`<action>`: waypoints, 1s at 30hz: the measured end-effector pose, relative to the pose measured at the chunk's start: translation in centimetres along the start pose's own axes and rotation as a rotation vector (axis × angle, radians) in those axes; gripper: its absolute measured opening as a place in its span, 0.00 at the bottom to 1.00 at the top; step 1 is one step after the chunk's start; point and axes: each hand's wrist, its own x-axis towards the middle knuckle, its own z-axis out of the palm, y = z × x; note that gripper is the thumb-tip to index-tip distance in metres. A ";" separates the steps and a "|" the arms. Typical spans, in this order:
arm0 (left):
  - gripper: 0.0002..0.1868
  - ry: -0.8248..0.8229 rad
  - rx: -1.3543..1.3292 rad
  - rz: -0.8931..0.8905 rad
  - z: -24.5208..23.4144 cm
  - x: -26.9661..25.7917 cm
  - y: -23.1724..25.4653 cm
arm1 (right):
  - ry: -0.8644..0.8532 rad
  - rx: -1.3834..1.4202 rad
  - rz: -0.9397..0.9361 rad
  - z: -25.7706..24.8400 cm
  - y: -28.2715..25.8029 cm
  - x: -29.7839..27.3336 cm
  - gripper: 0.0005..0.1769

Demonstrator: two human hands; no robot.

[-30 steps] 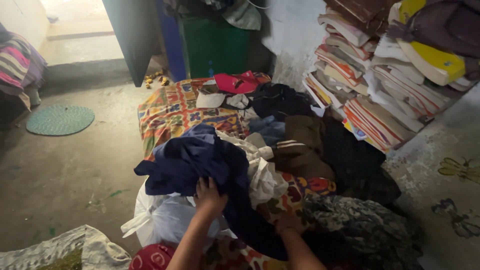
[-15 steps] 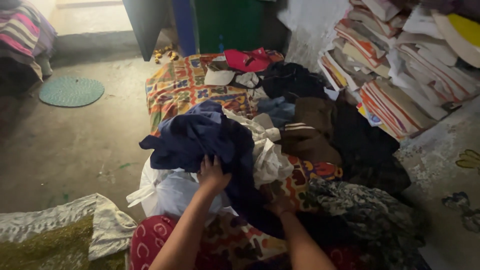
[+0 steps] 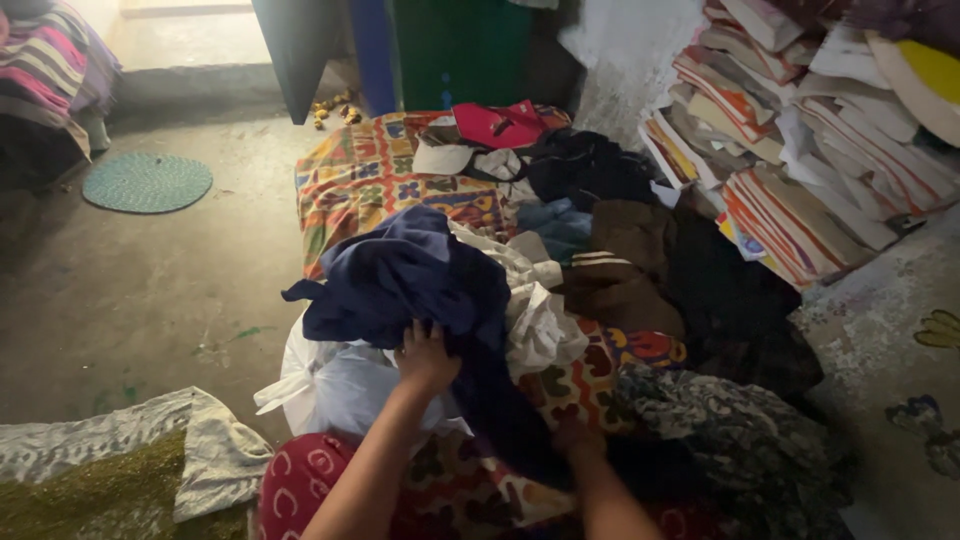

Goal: Sort various items of clothing and objects from a pile into a bag or tidy them on a bed.

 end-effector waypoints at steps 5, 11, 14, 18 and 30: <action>0.49 -0.019 -0.048 0.013 -0.3 -0.2 -0.5 | 0.358 0.488 0.062 -4.9 -2.7 -1.5 0.34; 0.47 0.034 -0.095 0.039 1.0 0.3 -1.6 | 1.216 0.885 -0.288 -14.9 -8.6 -6.0 0.24; 0.44 0.060 -0.108 0.042 1.2 0.7 -1.9 | 1.385 0.814 -0.675 -21.1 -13.1 -11.6 0.16; 0.42 0.081 -0.101 0.065 3.2 2.1 -3.0 | 1.061 0.675 -1.066 -25.4 -19.0 -16.5 0.14; 0.18 0.465 -0.242 -0.068 -15.5 -7.3 0.7 | 1.062 0.504 -0.792 -22.4 -22.6 -13.5 0.59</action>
